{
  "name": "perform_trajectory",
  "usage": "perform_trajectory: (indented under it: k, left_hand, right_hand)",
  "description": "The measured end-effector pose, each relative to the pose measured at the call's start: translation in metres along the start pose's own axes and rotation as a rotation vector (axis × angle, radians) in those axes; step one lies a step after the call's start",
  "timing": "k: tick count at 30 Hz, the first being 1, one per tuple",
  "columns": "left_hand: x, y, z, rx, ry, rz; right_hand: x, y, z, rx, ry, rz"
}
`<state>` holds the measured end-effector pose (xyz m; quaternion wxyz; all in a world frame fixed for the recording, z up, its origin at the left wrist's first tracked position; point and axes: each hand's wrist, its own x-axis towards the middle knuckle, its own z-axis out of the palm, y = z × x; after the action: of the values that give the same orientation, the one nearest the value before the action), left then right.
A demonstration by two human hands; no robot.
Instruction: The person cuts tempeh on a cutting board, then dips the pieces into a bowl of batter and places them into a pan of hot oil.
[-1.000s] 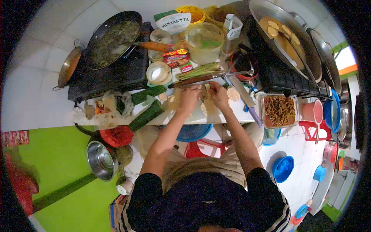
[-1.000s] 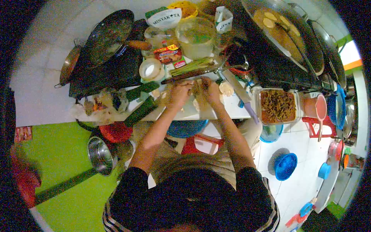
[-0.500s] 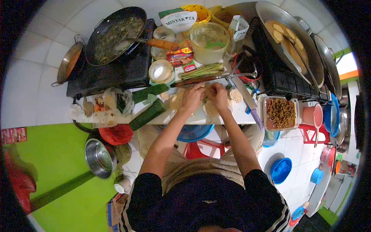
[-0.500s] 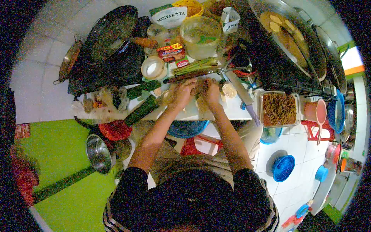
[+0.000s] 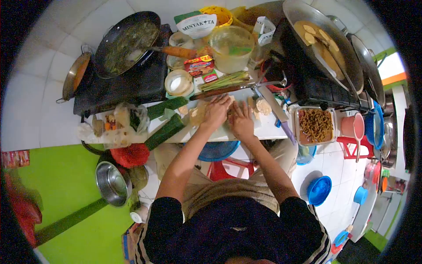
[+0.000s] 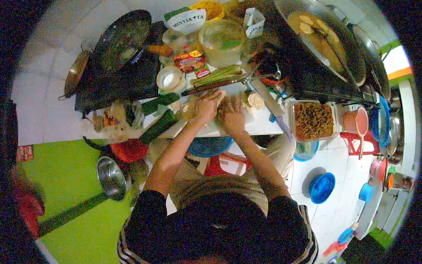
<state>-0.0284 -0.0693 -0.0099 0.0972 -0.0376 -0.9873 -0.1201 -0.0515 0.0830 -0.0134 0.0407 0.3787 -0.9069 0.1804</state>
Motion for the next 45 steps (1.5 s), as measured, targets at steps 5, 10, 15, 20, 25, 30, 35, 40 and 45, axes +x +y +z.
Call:
perform_trajectory:
  k: [5,10,15,20,25,30,35,40,45]
  left_hand:
    - [0.006,0.000,0.008,0.078,-0.086,0.076]
    - [0.007,-0.001,0.003,0.112,-0.195,0.061]
    - [-0.001,-0.004,0.000,0.031,-0.084,0.059]
    - [-0.019,-0.009,-0.002,0.038,-0.151,-0.059]
    - [-0.019,0.003,-0.015,0.133,-0.217,-0.036]
    - [-0.017,-0.004,-0.008,0.161,-0.196,-0.007]
    - [-0.018,0.005,-0.023,0.177,-0.160,0.012]
    - [-0.036,0.040,-0.020,-0.090,0.069,-0.042]
    - [-0.058,0.080,-0.002,-0.230,-0.033,-0.089]
  right_hand:
    - [0.001,0.010,0.000,0.021,-0.029,-0.044]
    - [0.016,0.019,-0.014,0.433,-0.070,0.081]
    - [0.007,0.008,0.010,0.026,0.063,0.025]
    - [0.025,0.000,-0.007,-0.018,-0.171,0.174]
    - [0.025,-0.007,0.005,-0.153,-0.057,0.131]
    - [0.039,0.001,0.008,-0.029,-0.158,0.201]
    - [0.031,0.006,0.006,-0.059,-0.048,0.121]
    - [0.002,0.023,-0.002,0.060,0.121,0.152]
    - [0.025,0.042,-0.038,-0.307,-0.020,-0.160]
